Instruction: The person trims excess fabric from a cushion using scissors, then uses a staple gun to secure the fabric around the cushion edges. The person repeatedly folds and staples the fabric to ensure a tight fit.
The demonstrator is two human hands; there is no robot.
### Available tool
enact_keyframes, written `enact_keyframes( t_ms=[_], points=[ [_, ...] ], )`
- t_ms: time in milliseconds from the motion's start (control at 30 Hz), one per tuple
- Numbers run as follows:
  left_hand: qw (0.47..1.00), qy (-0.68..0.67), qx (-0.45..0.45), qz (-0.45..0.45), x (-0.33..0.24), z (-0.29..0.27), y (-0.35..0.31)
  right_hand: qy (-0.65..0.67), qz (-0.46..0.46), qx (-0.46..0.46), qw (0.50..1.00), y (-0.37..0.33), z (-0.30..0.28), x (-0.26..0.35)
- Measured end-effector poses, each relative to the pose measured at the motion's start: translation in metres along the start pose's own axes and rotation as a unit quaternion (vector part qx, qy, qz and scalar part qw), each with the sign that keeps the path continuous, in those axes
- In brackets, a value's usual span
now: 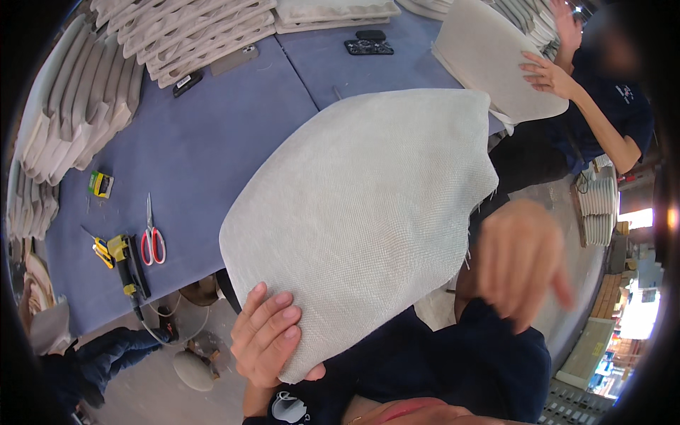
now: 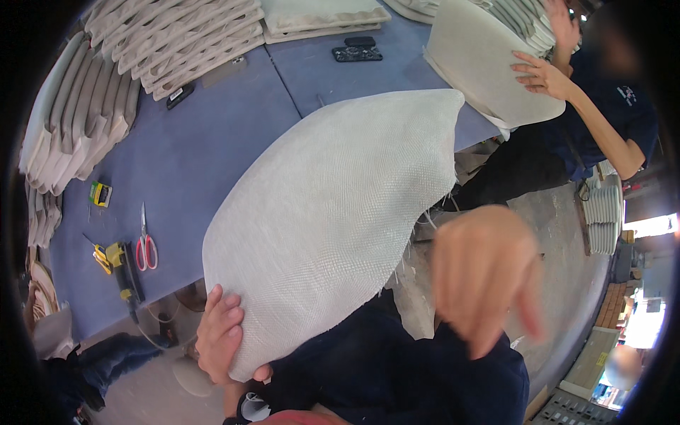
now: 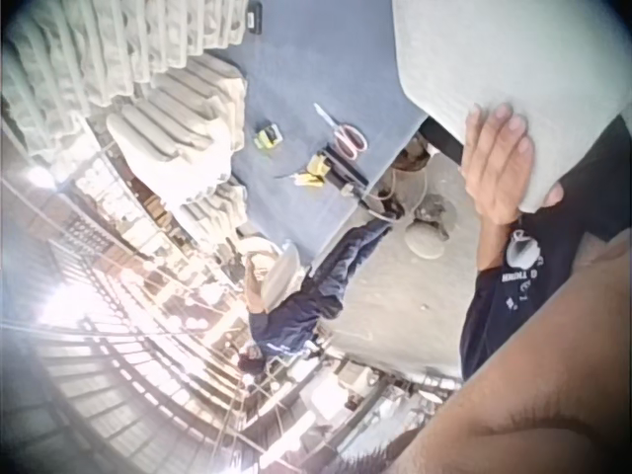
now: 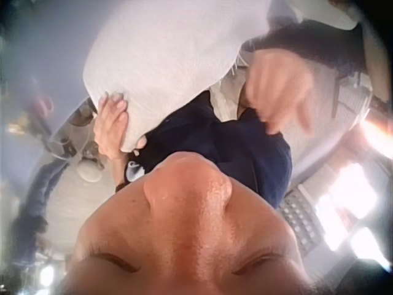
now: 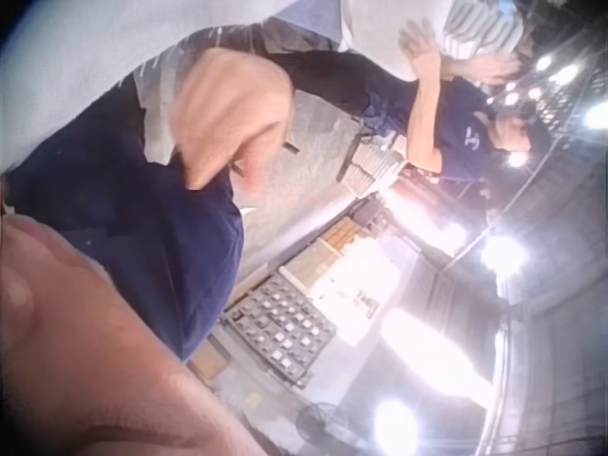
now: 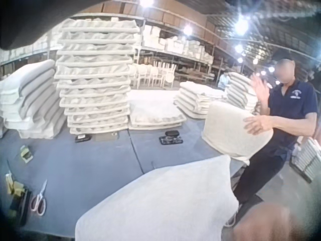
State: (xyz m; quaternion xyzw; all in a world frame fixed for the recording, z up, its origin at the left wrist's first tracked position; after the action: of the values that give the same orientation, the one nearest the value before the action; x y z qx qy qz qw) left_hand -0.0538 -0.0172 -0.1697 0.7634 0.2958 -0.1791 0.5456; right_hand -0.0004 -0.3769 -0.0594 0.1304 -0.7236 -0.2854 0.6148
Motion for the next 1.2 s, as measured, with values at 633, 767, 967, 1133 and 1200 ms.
enact_keyframes(
  t_ms=[633,767,967,1133,1200],
  points=[
    [0.985,0.009,-0.169,-0.007,0.013,0.002,0.088,0.152,0.161,-0.483,0.847,0.081,0.067,-0.177],
    [0.976,-0.033,-0.206,-0.062,0.019,-0.002,0.086,0.063,0.110,-0.506,0.853,0.106,0.064,-0.167],
    [0.964,-0.048,-0.249,-0.080,0.029,-0.019,0.081,0.138,0.125,-0.487,0.853,0.132,0.060,-0.173],
    [0.968,-0.085,-0.216,-0.093,0.034,-0.030,0.078,0.043,0.175,-0.491,0.852,0.137,0.064,-0.185],
    [0.970,-0.088,-0.221,-0.060,0.041,-0.027,0.076,0.050,0.208,-0.523,0.825,0.143,0.065,-0.177]
  ],
)
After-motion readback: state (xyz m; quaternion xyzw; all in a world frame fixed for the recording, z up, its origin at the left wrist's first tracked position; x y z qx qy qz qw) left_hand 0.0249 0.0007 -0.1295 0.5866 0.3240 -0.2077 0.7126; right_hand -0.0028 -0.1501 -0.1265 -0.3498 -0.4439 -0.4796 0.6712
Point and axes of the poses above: each hand's wrist, its own y-axis towards the middle knuckle, its own z-axis out of the palm, x = y × z, the point moved 1 cm from there along y, towards the middle knuckle, and after that the axes turned 5 degrees about -x, right-handed, at the moved point
